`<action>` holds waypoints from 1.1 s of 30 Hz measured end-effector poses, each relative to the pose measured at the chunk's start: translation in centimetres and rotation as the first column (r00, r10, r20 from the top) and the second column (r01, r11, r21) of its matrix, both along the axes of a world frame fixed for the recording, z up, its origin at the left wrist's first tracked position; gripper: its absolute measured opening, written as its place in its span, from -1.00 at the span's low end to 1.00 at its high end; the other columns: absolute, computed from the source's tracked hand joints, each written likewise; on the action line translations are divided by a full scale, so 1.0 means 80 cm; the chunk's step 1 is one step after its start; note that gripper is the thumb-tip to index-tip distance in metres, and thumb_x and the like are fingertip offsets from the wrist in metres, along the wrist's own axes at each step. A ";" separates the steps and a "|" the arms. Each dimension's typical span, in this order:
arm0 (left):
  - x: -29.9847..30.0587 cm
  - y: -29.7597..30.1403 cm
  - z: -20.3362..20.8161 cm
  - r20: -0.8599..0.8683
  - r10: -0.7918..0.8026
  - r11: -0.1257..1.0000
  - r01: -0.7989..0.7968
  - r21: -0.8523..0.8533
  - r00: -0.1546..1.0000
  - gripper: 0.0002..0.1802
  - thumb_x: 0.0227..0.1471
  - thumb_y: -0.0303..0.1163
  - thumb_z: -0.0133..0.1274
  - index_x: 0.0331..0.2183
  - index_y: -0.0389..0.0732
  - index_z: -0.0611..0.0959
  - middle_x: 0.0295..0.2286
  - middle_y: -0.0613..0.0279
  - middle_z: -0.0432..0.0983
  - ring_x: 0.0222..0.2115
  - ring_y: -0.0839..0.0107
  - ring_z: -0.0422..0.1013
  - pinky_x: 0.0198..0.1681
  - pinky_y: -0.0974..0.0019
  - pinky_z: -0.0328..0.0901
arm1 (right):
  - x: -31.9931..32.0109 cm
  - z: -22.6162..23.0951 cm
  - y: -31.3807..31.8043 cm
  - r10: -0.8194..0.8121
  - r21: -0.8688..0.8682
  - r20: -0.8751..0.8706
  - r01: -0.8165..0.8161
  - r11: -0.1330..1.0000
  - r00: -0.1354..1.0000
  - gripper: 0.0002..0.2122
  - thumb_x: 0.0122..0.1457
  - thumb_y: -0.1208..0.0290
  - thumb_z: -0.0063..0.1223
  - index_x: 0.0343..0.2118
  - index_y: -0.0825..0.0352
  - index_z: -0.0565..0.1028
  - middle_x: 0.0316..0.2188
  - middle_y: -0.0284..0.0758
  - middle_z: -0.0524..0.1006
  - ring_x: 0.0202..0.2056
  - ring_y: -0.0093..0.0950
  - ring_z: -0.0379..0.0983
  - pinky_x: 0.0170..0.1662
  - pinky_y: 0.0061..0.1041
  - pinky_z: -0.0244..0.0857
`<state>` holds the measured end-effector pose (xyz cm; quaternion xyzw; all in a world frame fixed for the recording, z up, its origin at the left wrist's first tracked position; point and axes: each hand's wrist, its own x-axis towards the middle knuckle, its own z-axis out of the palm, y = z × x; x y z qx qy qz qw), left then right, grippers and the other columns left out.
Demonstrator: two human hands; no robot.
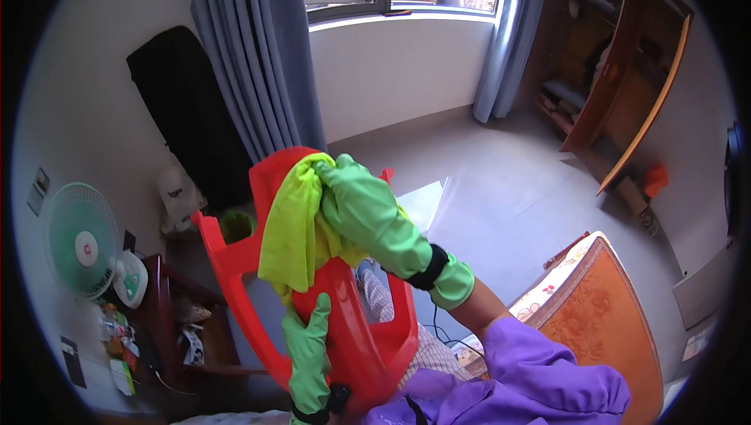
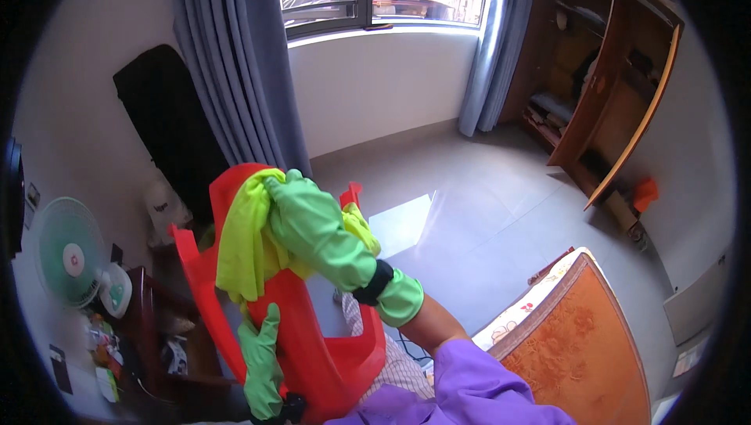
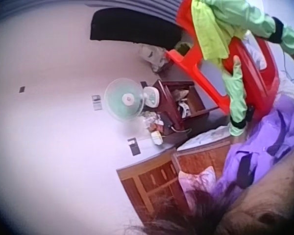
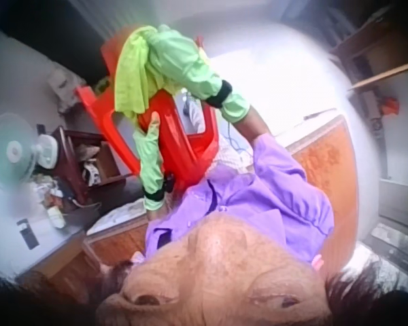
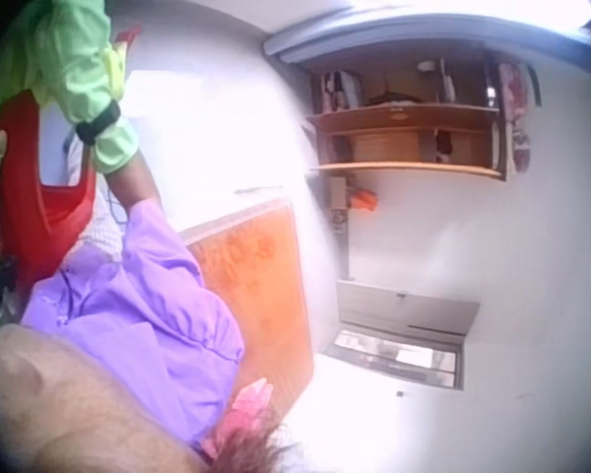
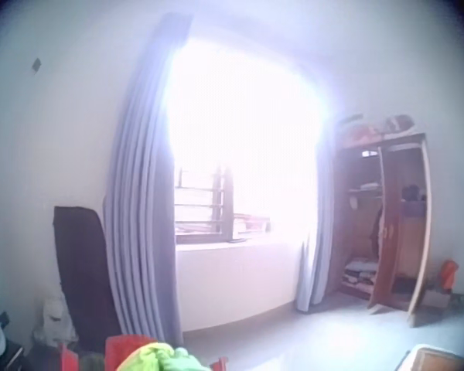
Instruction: Wiping down a red plastic stool with a yellow cloth.
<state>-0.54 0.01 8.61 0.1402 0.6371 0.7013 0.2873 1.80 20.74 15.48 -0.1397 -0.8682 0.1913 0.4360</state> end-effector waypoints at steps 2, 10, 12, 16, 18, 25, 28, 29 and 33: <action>0.001 -0.001 0.007 0.040 0.019 0.996 -0.016 -0.090 0.999 -0.22 0.05 -0.25 0.29 0.16 -0.42 0.32 -0.12 0.19 0.52 -0.22 0.47 0.42 -0.12 0.39 0.33 | -0.004 -0.003 0.009 -0.007 0.014 0.022 0.007 1.000 1.000 -0.89 0.18 0.47 0.02 -0.33 0.40 0.43 -0.46 -0.14 0.48 -0.42 -0.19 0.47 -0.35 -0.30 0.38; 0.006 -0.010 -0.007 0.076 -0.007 0.998 0.002 0.063 0.997 -0.32 0.04 -0.29 0.30 0.09 -0.39 0.41 -0.14 0.18 0.53 -0.20 0.45 0.46 -0.11 0.38 0.36 | 0.031 0.012 -0.020 0.143 -0.097 0.094 -0.134 0.986 0.985 -0.87 0.19 0.52 -0.03 -0.21 0.38 0.46 -0.41 -0.21 0.54 -0.40 -0.23 0.52 -0.35 -0.33 0.40; 0.006 -0.012 -0.012 0.123 -0.008 0.991 -0.009 0.133 0.992 -0.38 0.04 -0.33 0.29 0.07 -0.36 0.44 -0.16 0.21 0.53 -0.23 0.48 0.44 -0.15 0.38 0.35 | 0.044 -0.006 -0.044 0.074 -0.023 0.250 -0.070 0.997 0.965 -0.83 0.20 0.51 -0.04 -0.16 0.35 0.47 -0.39 -0.19 0.55 -0.39 -0.22 0.53 -0.33 -0.34 0.41; 0.012 -0.017 -0.016 0.069 -0.023 0.999 0.021 0.031 0.997 -0.59 0.06 -0.39 0.27 -0.04 -0.25 0.59 -0.23 0.32 0.55 -0.31 0.58 0.40 -0.24 0.44 0.32 | 0.078 -0.033 -0.072 0.068 -0.008 0.208 -0.068 0.998 0.976 -0.75 0.09 0.55 -0.04 -0.14 0.38 0.51 -0.32 -0.07 0.56 -0.36 -0.07 0.51 -0.26 -0.27 0.44; 0.013 -0.014 -0.020 0.033 -0.038 0.998 0.037 0.042 0.999 -0.61 0.05 -0.39 0.27 -0.06 -0.22 0.61 -0.24 0.34 0.56 -0.31 0.60 0.41 -0.23 0.46 0.32 | 0.089 -0.031 -0.056 0.101 0.001 0.188 -0.103 0.995 0.977 -0.73 0.12 0.60 -0.08 -0.11 0.42 0.50 -0.30 -0.16 0.59 -0.36 -0.22 0.57 -0.24 -0.35 0.45; 0.023 -0.004 -0.016 0.003 -0.038 0.999 0.038 0.037 0.999 -0.44 0.03 -0.31 0.30 0.01 -0.37 0.49 -0.21 0.25 0.56 -0.27 0.52 0.45 -0.19 0.42 0.34 | 0.068 -0.011 -0.027 0.171 -0.418 -0.437 -0.368 0.831 0.883 -0.66 0.11 0.71 -0.15 -0.04 0.48 0.48 -0.30 -0.30 0.52 -0.26 -0.49 0.48 -0.19 -0.51 0.37; 0.028 -0.007 -0.006 -0.009 -0.064 0.992 0.063 -0.112 0.998 -0.35 0.01 -0.16 0.31 -0.02 -0.43 0.48 -0.22 0.15 0.56 -0.26 0.48 0.46 -0.19 0.40 0.36 | 0.048 0.031 -0.027 0.093 -0.057 -0.216 -0.108 0.993 0.972 -0.63 0.07 0.77 -0.20 -0.06 0.41 0.50 -0.29 -0.32 0.48 -0.26 -0.45 0.45 -0.16 -0.49 0.37; 0.032 -0.005 -0.012 -0.032 -0.030 0.999 0.031 0.017 0.999 -0.32 0.00 -0.12 0.31 -0.03 -0.45 0.47 -0.26 0.13 0.56 -0.30 0.48 0.46 -0.23 0.38 0.36 | 0.043 0.049 -0.033 0.057 0.191 -0.144 -0.029 0.981 0.988 -0.65 0.01 0.70 -0.07 -0.11 0.37 0.53 -0.32 -0.23 0.47 -0.30 -0.30 0.46 -0.19 -0.38 0.39; 0.025 -0.008 -0.012 -0.137 -0.015 0.999 0.010 -0.037 0.990 -0.25 -0.02 -0.05 0.32 -0.03 -0.47 0.46 -0.38 0.11 0.56 -0.44 0.43 0.44 -0.35 0.32 0.35 | -0.006 0.042 -0.045 -0.102 0.526 0.135 0.016 0.850 0.986 -0.77 0.02 0.43 0.11 -0.23 0.34 0.53 -0.28 -0.18 0.50 -0.26 -0.20 0.45 -0.20 -0.20 0.39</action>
